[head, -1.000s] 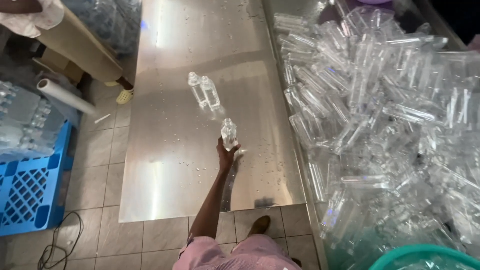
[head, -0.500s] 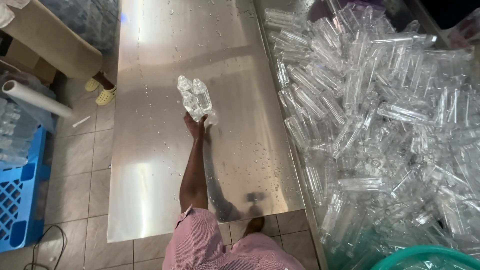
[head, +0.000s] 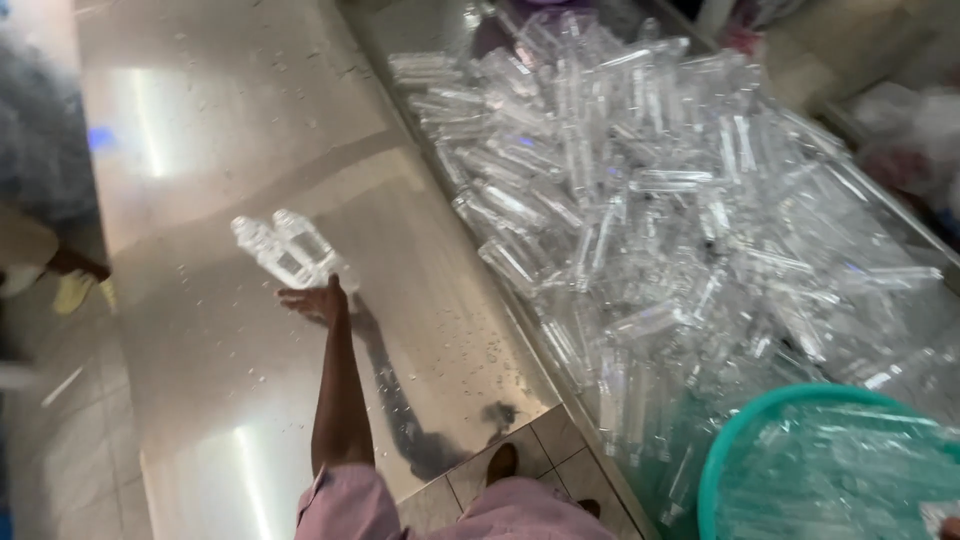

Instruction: The person picks up empty plastic bottles from a pile, places them into a green basin under a running tap to rinse them, and then places the rinsed bottles onto a metal table.

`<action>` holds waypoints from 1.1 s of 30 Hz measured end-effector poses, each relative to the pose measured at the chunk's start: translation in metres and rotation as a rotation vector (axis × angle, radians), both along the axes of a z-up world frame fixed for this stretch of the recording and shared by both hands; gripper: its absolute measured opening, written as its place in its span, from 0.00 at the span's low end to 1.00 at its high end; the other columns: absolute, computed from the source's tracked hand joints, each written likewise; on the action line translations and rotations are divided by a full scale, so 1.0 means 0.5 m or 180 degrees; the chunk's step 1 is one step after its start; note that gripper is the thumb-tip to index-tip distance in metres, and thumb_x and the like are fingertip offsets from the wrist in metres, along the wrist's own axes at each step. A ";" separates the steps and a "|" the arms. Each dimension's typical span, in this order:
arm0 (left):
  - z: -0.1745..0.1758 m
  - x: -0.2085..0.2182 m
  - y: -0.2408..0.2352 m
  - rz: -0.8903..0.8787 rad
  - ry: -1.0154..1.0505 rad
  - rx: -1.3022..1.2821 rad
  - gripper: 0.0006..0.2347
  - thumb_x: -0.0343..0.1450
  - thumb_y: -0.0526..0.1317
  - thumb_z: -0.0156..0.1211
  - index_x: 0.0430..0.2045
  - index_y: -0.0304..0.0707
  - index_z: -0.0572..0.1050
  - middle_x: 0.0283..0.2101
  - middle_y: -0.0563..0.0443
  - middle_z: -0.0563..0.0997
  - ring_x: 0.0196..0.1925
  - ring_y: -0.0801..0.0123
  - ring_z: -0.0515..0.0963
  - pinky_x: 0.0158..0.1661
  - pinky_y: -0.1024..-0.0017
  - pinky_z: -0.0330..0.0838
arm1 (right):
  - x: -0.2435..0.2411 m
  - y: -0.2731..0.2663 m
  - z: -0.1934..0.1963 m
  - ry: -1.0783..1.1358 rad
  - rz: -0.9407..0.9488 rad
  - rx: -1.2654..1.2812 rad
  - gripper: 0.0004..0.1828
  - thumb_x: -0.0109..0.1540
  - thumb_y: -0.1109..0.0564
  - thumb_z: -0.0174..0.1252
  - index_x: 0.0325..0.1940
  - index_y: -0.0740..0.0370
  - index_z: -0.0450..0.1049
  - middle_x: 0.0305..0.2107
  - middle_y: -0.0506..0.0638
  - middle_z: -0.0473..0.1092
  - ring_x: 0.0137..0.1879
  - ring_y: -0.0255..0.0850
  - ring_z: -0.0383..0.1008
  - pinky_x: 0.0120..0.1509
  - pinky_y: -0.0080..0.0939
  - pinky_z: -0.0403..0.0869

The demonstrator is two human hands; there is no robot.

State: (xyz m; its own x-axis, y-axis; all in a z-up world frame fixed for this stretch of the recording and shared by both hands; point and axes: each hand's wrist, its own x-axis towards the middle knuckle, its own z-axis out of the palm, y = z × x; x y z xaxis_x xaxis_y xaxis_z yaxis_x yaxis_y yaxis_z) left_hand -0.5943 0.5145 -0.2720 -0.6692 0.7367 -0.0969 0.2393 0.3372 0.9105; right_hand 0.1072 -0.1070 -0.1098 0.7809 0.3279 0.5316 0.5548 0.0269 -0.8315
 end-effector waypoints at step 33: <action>0.554 1.134 -1.049 -0.6129 -0.1428 -0.0010 0.37 0.67 0.46 0.80 0.72 0.47 0.68 0.67 0.36 0.78 0.72 0.44 0.75 0.69 0.46 0.67 | -0.101 -0.321 -0.022 0.0914 -0.1170 -0.1687 0.27 0.74 0.59 0.58 0.78 0.60 0.68 0.55 0.62 0.75 0.56 0.56 0.81 0.55 0.61 0.82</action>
State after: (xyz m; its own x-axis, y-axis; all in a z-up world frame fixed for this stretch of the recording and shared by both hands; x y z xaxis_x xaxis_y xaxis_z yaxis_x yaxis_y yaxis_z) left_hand -0.0274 -0.0099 0.0048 0.9439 0.3303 -0.0048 0.0194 -0.0409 0.9990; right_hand 0.0567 -0.2677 -0.1206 0.9762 0.1738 0.1296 0.2069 -0.5693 -0.7956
